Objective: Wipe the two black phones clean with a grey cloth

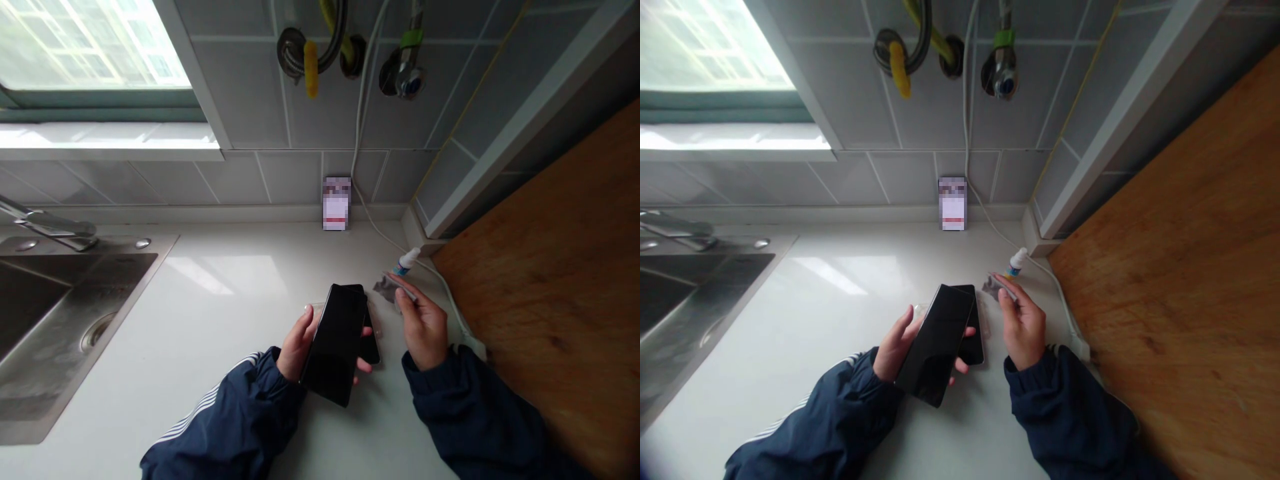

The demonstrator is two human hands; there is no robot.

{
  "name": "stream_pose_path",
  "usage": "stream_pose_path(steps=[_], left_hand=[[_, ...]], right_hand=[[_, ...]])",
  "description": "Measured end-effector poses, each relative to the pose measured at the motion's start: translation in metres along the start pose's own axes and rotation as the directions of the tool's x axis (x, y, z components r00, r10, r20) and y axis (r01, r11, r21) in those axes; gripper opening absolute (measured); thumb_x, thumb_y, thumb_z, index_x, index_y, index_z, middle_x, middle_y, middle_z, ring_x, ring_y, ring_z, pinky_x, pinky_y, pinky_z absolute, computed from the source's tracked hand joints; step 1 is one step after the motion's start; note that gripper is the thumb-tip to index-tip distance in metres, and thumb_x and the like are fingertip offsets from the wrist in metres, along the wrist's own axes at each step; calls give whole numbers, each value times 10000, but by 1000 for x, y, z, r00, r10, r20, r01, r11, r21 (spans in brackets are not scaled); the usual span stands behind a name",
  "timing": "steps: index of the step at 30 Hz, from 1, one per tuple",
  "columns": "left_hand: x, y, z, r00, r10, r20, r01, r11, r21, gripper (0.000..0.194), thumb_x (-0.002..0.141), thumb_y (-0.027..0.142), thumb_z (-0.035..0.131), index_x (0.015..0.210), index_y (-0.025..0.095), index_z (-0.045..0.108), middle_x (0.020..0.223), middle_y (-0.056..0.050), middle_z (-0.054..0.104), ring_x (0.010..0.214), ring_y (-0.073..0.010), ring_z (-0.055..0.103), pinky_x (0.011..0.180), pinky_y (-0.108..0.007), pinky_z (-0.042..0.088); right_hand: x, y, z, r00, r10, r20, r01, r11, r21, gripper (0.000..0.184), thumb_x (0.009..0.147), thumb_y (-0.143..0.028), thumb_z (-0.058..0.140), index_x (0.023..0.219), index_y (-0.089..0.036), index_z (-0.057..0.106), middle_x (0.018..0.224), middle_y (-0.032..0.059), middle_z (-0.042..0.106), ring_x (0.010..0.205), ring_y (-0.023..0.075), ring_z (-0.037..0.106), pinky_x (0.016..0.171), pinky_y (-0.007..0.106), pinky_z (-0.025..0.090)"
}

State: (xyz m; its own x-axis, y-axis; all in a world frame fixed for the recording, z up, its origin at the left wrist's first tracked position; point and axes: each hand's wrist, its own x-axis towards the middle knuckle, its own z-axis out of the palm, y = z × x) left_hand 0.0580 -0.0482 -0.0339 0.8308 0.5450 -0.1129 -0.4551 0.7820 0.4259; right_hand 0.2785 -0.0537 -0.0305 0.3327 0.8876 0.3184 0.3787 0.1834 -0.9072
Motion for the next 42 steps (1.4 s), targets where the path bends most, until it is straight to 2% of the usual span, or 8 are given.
stream_pose_path(steps=[3,8,12,16,19,30,35,42], left_hand=[[-1,1,1,999,-26,19,26,1000,-3,743,904,704,398,1455,212,476,1405,-199,569,966,-361,720,773,-450,555],[-3,4,1,1000,15,-1,-15,999,-30,678,924,647,410,1441,217,497,1346,-176,623,894,-358,738,714,-425,559],[-4,8,4,997,47,-56,-48,999,-16,635,938,599,409,1432,215,516,1261,-163,678,847,-358,742,726,-457,560],[-4,12,14,993,72,-91,-74,997,-13,576,937,532,442,1371,179,581,1220,-143,696,1116,-391,659,799,-504,570],[-5,15,18,993,75,-88,-75,997,-5,562,934,515,453,1363,177,584,1261,-135,675,1245,-404,574,802,-504,578],[-9,19,6,985,112,-134,-115,993,-15,650,940,518,451,1480,155,443,1245,-188,669,1031,-380,688,823,-504,562],[-8,18,2,976,112,-184,-118,993,-24,607,961,484,412,1416,96,518,1267,-218,651,958,-380,700,803,-579,559],[-7,20,0,947,116,-300,-120,993,4,542,936,460,516,1329,98,609,1153,-164,709,1014,-339,682,851,-479,556]], right_hand=[[-7,-5,2,973,-161,162,170,985,-40,328,984,-292,526,1281,-268,663,1347,51,649,1274,252,593,1115,440,462],[-16,-8,6,853,-350,387,403,913,-63,416,964,-170,504,1348,-285,614,1415,39,594,1336,250,541,1123,462,467],[-16,-4,8,811,-405,422,479,874,-83,475,959,-136,490,1409,-276,553,1450,47,562,1394,258,476,1145,499,441],[-16,-4,7,802,-428,417,521,843,-135,481,945,-146,505,1405,-279,557,1524,70,468,1392,285,466,1122,511,460],[-16,-5,6,794,-452,405,547,822,-155,503,930,-129,517,1408,-284,554,1435,90,540,1338,282,512,1085,506,489],[-21,-4,8,715,-535,450,648,748,-140,535,922,-90,538,1433,-249,518,1416,48,594,1395,278,463,1106,527,467],[-26,-7,10,666,-534,520,682,718,-136,523,921,-100,544,1435,-194,509,1437,67,576,1423,276,431,1134,524,440],[-32,-11,8,591,-572,568,717,696,-46,505,903,-100,561,1404,-157,530,1454,87,558,1446,290,395,1141,537,427]])
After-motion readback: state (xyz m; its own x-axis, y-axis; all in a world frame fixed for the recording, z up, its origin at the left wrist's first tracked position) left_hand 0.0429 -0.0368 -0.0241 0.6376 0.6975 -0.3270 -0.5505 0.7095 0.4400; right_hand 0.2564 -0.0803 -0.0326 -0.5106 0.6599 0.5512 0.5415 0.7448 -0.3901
